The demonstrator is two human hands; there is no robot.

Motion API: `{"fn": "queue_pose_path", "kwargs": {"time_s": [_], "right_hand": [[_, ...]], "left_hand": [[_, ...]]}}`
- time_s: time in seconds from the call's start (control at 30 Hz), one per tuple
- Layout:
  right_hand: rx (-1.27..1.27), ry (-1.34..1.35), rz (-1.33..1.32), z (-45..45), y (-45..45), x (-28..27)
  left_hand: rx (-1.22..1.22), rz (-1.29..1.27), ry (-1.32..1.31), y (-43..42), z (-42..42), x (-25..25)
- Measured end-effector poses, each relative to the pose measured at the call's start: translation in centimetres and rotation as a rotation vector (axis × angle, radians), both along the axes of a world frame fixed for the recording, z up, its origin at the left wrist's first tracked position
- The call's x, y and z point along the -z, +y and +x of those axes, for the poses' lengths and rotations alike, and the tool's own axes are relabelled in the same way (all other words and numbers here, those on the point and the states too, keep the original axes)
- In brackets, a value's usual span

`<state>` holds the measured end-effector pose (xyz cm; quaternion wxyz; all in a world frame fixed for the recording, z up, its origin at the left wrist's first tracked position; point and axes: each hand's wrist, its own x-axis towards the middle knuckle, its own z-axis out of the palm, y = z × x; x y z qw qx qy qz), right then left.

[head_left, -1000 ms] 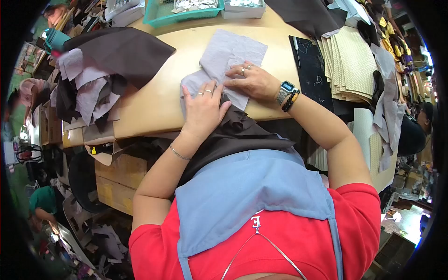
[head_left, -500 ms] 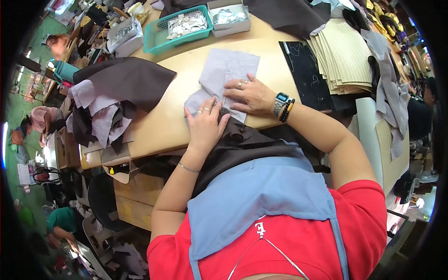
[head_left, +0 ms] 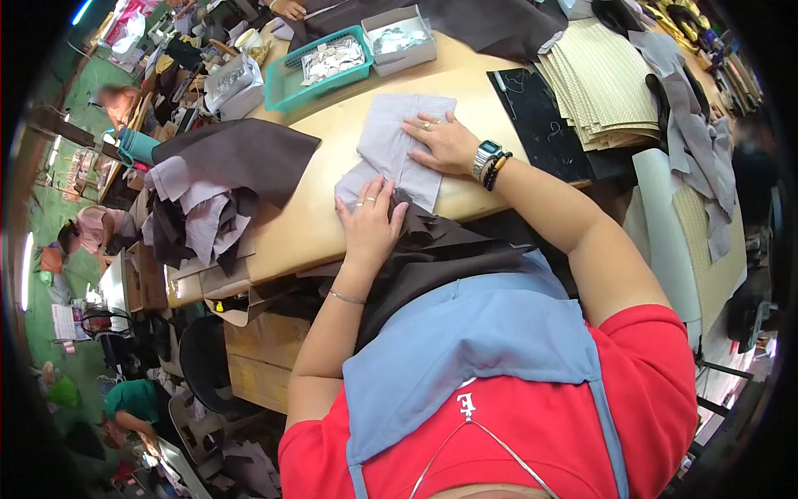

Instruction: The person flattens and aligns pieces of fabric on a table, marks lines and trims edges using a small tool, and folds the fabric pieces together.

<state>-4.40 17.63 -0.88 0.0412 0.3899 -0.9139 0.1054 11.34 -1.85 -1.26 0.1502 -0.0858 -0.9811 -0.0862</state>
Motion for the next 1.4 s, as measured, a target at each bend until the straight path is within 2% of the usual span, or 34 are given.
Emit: {"fn": "queue_pose_path", "kwargs": {"time_s": [0.17,0.33,0.43,0.47,0.57,0.6,0.7,0.8,0.9,0.93,0.97,1.0,1.03,1.07,1.1,1.17,1.2,1.27,1.3,1.33,1.4], "right_hand": [[0.107,0.0,0.024,-2.8,-0.3,-0.2],[0.259,-0.084,0.164,-5.5,-1.0,-2.0],[0.265,-0.187,-0.009,-4.8,-1.2,-1.9],[0.224,-0.169,-0.179,-3.9,-0.6,-1.8],[0.058,-0.395,-0.756,-0.7,1.5,-1.3],[0.072,-0.413,-0.842,1.3,2.1,-1.8],[0.067,-0.459,-0.655,5.7,4.7,-2.5],[-0.026,-0.296,-0.309,9.9,5.5,-2.0],[-0.115,-0.075,-0.312,12.9,4.8,-1.3],[-0.112,-0.08,-0.216,13.2,4.5,-1.2],[-0.093,-0.183,-0.206,12.9,4.4,-1.3],[-0.074,-0.287,-0.197,12.7,4.3,-1.3],[-0.092,-0.332,-0.366,12.7,4.0,-1.5],[-0.122,-0.371,-0.533,12.6,3.7,-1.8],[-0.116,-0.614,-0.712,12.4,3.7,-2.2],[-0.15,-0.87,-0.709,10.5,3.4,-4.3],[-0.226,-0.683,-0.618,9.1,3.7,-6.5],[-0.169,-0.385,-0.698,5.0,4.5,-10.3],[0.145,-0.291,-0.562,3.8,5.0,-14.3],[0.069,0.211,-0.831,0.1,5.6,-14.0],[0.129,0.486,-1.065,0.0,5.2,-18.7]], "left_hand": [[-0.004,-0.018,-0.071,0.0,0.1,-0.1],[0.049,0.033,-0.136,0.5,1.3,-2.2],[0.149,0.023,-0.181,-0.2,1.8,-2.9],[0.181,0.008,-0.097,-0.5,1.7,-2.3],[0.141,0.205,-0.103,-0.9,1.0,-2.9],[0.109,0.213,-0.016,-1.5,0.0,-1.9],[-0.141,0.001,0.146,-2.4,-2.7,-2.0],[-0.208,0.077,-0.113,-3.6,-5.3,-3.0],[-0.121,0.292,-0.616,-4.9,-8.6,-2.8],[0.081,0.651,-0.468,-4.4,-8.5,-2.2],[0.088,0.88,-0.463,-4.6,-8.6,-1.8],[0.093,1.107,-0.456,-3.6,-8.1,-4.5],[0.092,1.334,-0.447,-2.9,-7.7,-7.1],[0.113,1.437,-0.325,-2.9,-7.4,-9.2],[0.13,1.538,-0.196,-3.4,-7.1,-11.2],[-0.023,1.666,0.058,-5.2,-6.7,-15.2],[-0.018,1.742,0.135,-6.2,-6.5,-17.5],[-0.02,1.9,0.248,-6.5,-6.0,-22.1],[-0.031,1.982,0.28,-6.6,-5.7,-23.4],[0.081,2.091,0.163,-9.0,-6.1,-23.2],[0.074,2.033,0.345,-15.1,-7.5,-20.3]]}}
